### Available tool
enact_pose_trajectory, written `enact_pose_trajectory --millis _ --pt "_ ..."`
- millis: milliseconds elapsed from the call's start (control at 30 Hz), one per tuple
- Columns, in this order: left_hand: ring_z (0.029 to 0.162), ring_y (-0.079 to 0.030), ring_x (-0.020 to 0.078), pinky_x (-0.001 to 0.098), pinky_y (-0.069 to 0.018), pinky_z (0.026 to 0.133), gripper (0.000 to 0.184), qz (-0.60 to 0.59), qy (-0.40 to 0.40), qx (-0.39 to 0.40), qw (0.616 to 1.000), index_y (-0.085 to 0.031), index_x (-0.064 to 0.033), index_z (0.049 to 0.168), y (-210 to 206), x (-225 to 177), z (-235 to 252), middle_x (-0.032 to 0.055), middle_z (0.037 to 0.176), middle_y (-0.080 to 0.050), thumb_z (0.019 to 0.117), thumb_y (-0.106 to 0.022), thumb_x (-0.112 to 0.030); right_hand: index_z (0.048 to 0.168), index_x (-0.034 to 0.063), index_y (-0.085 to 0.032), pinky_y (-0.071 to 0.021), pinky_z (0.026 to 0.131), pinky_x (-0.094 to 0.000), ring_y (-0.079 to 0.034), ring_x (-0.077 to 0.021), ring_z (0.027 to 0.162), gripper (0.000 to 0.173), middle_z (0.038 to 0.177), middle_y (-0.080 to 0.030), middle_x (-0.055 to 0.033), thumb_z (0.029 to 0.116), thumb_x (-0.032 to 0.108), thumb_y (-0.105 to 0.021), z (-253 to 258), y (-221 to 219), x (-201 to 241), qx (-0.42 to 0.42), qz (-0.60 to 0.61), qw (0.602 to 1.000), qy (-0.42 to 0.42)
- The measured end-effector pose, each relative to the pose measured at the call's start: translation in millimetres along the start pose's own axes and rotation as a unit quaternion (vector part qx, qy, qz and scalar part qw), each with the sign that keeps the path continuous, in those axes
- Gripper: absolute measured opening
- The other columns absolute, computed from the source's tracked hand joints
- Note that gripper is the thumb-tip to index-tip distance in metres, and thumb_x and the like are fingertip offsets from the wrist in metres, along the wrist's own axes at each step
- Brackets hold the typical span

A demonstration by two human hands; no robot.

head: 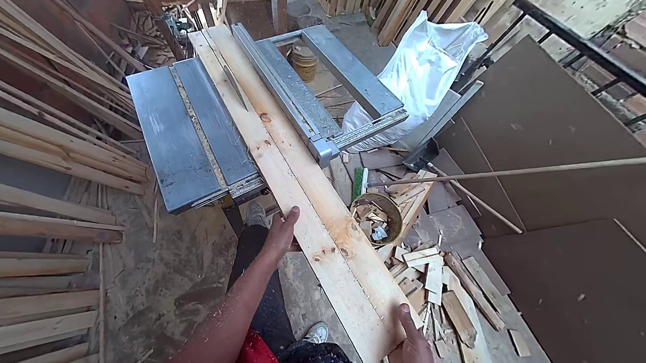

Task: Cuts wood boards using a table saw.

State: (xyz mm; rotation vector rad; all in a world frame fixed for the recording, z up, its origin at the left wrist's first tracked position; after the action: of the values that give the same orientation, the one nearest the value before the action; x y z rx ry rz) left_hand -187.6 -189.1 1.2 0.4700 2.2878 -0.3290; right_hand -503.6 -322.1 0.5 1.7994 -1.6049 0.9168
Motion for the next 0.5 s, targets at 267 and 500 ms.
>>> enact_pose_trajectory --millis 267,500 --pt "0.091 -0.074 0.0256 0.0438 -0.0656 0.070 0.048 0.042 0.000 0.038 0.998 -0.044 0.0024 0.140 -59 76 -29 0.0183 0.115 -0.069 0.1096 -0.044 -0.035 0.135 0.0002 -0.050 -0.0619 0.081 -0.0399 -0.072 -0.0194 0.089 0.037 0.103 -0.070 -0.0140 0.1023 0.015 -0.061 -9 -5 -25 0.000 -0.033 0.999 -0.042" --pt "0.100 -0.072 0.0245 0.0438 -0.0642 0.080 0.053 0.109 -0.016 0.019 0.994 -0.046 0.0033 0.141 -42 49 0 0.0193 0.121 -0.066 0.1085 -0.044 -0.038 0.134 0.0000 -0.051 -0.0618 0.081 -0.0395 -0.072 -0.0196 0.090 0.038 0.103 -0.070 -0.0141 0.1027 0.018 -0.061 -12 -50 -12 -0.011 -0.059 0.997 -0.042"
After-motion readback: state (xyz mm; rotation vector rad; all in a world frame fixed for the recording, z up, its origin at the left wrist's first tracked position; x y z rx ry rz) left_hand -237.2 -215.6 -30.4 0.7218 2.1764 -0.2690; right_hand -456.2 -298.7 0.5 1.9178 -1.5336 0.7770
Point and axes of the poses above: each hand's wrist, its own z-axis towards the middle knuckle, its own y-axis out of the back of the hand, x = y × z, the point moved 3 cm from there along z, towards the middle knuckle
